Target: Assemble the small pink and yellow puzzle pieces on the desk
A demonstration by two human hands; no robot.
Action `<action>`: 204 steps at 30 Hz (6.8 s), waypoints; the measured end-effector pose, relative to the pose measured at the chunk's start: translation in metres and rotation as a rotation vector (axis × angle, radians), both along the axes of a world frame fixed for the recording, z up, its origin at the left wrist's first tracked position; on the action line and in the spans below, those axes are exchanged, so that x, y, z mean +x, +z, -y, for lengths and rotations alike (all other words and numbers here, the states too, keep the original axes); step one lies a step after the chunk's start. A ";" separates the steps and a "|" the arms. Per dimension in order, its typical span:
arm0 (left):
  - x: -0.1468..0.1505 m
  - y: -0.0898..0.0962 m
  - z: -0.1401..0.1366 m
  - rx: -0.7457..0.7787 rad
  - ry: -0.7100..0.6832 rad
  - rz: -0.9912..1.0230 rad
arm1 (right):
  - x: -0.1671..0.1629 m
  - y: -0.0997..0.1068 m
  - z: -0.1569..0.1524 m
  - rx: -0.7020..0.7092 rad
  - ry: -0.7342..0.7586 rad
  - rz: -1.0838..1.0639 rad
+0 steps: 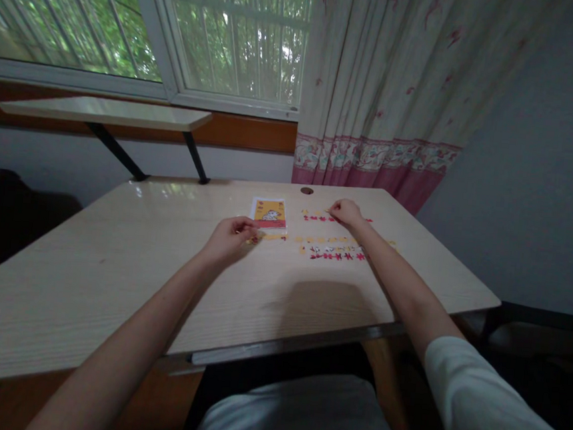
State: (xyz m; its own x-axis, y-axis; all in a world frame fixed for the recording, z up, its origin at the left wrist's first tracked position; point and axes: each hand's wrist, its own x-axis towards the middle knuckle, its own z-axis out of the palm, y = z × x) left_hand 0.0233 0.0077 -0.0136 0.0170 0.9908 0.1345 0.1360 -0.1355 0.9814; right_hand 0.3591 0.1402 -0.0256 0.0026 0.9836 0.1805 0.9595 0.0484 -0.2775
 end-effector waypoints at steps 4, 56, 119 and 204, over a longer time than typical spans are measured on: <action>-0.006 -0.008 -0.006 0.028 0.023 -0.028 | 0.014 -0.001 -0.007 -0.005 -0.043 -0.031; -0.044 -0.026 -0.026 0.140 0.219 -0.433 | -0.001 0.008 -0.029 -0.076 0.006 0.178; -0.036 -0.019 -0.019 0.125 0.154 -0.485 | 0.054 0.011 -0.020 -0.246 0.109 -0.004; 0.011 -0.030 0.002 0.464 -0.260 -1.231 | -0.098 -0.006 0.110 0.148 0.594 0.017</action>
State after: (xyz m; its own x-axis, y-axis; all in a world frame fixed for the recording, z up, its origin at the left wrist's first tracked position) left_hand 0.0346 0.0054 -0.0436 0.5488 0.8075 0.2163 0.8111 -0.5769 0.0960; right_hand 0.2611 0.0298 -0.0312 -0.5428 0.7805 0.3101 0.7609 0.6133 -0.2119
